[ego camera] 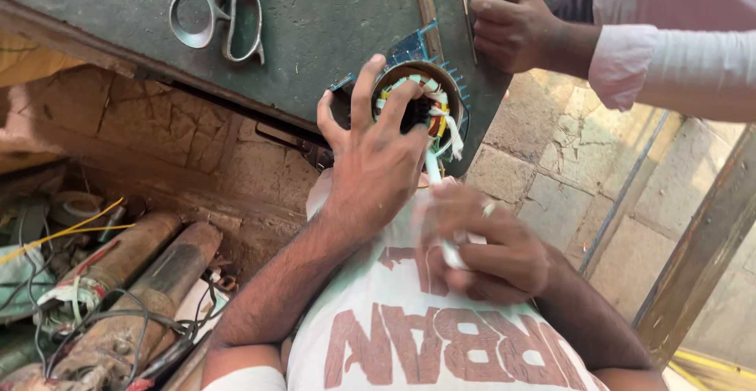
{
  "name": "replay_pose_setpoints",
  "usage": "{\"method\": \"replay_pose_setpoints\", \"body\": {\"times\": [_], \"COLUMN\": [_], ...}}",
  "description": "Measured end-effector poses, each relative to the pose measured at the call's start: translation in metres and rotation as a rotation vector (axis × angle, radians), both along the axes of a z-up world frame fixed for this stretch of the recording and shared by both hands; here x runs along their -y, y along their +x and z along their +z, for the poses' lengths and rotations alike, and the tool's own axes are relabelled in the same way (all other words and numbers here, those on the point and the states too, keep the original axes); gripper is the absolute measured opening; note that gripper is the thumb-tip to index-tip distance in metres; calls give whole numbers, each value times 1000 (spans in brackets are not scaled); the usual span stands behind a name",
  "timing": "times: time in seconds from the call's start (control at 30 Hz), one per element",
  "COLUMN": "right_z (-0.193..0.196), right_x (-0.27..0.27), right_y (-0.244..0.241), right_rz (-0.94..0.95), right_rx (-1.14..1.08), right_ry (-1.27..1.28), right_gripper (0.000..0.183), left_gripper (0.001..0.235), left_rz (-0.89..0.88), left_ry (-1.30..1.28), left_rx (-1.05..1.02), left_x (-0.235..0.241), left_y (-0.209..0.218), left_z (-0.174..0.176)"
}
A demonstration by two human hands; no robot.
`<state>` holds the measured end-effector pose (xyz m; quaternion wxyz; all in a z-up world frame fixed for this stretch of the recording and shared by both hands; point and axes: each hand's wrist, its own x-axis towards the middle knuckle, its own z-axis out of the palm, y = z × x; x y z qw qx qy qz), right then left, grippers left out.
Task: The person wraps white insulating tape around the stator windings of a blue electric motor. They repeatedly adjust the tape, use a screwdriver to press it into place, and trim excess tape with scissors. The motor remains on the workbench throughout the clip.
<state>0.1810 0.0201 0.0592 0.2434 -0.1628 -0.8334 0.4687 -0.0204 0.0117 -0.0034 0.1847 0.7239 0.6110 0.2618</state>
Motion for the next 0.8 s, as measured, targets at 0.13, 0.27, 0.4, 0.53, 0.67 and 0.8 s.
{"method": "replay_pose_setpoints", "body": {"times": [0.13, 0.27, 0.4, 0.53, 0.67, 0.8], "right_z": [2, 11, 26, 52, 70, 75], "right_x": [31, 52, 51, 50, 57, 59], "right_y": [-19, -27, -36, -28, 9, 25], "right_rz": [-226, -325, -360, -423, -491, -618], "right_rx": [-215, -105, -76, 150, 505, 797], "right_ry": [-282, -222, -187, 145, 244, -77], "right_gripper": [49, 48, 46, 39, 27, 31], "left_gripper": [8, 3, 3, 9, 5, 9], "left_rz": [37, 94, 77, 72, 131, 97], "left_ry": [4, 32, 12, 77, 187, 209], "left_rx": [59, 71, 93, 217, 371, 366], "left_x": [-5, -8, -7, -5, 12, 18], "left_y": [2, 5, 4, -10, -24, -26], "left_z": [-3, -9, -15, -15, -16, -19]}}
